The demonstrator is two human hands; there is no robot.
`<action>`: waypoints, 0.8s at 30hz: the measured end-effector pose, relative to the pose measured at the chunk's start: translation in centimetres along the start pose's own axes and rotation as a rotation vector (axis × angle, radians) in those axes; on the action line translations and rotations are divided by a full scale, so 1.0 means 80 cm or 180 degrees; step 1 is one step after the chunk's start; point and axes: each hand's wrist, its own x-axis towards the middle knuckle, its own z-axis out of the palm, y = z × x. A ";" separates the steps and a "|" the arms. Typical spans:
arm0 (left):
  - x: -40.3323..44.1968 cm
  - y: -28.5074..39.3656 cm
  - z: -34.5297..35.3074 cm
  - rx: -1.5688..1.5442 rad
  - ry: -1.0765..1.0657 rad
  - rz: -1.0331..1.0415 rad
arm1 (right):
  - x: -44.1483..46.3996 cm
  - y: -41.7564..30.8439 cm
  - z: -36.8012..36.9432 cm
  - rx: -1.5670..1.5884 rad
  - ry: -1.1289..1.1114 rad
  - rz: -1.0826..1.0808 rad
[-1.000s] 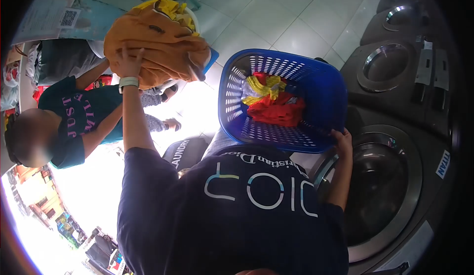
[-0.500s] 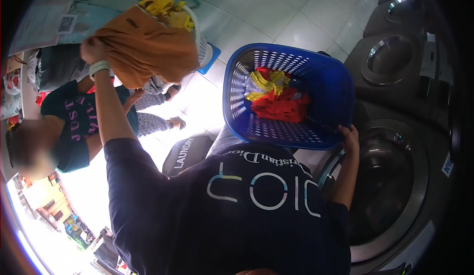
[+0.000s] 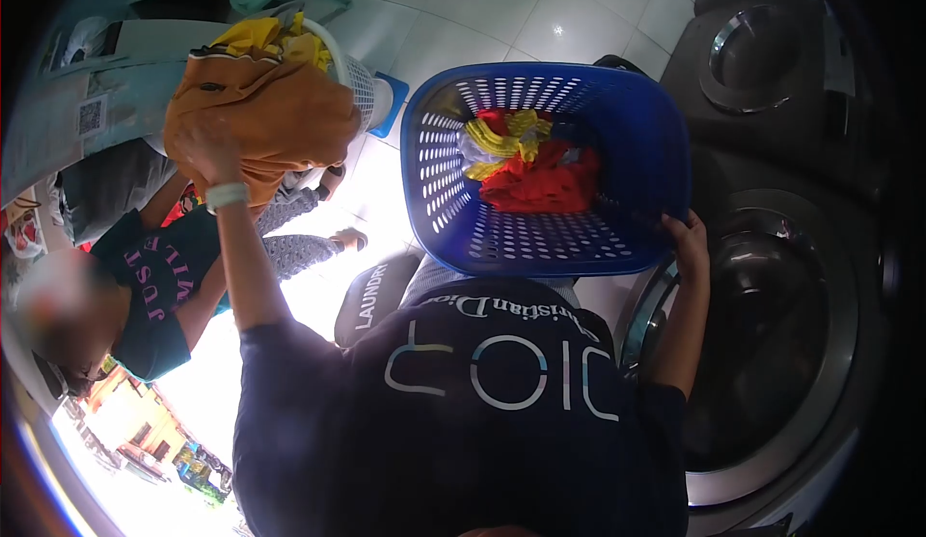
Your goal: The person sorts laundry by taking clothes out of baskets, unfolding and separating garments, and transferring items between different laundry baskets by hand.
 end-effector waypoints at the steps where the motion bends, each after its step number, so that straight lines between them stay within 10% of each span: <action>1: -0.025 0.023 -0.004 -0.0183 0.0141 0.0357 | 0.000 -0.001 0.001 0.0071 0.0024 -0.0001; 24: -0.232 0.152 -0.017 -0.1457 -0.2277 0.0066 | 0.017 0.005 -0.023 0.0158 -0.0186 0.0079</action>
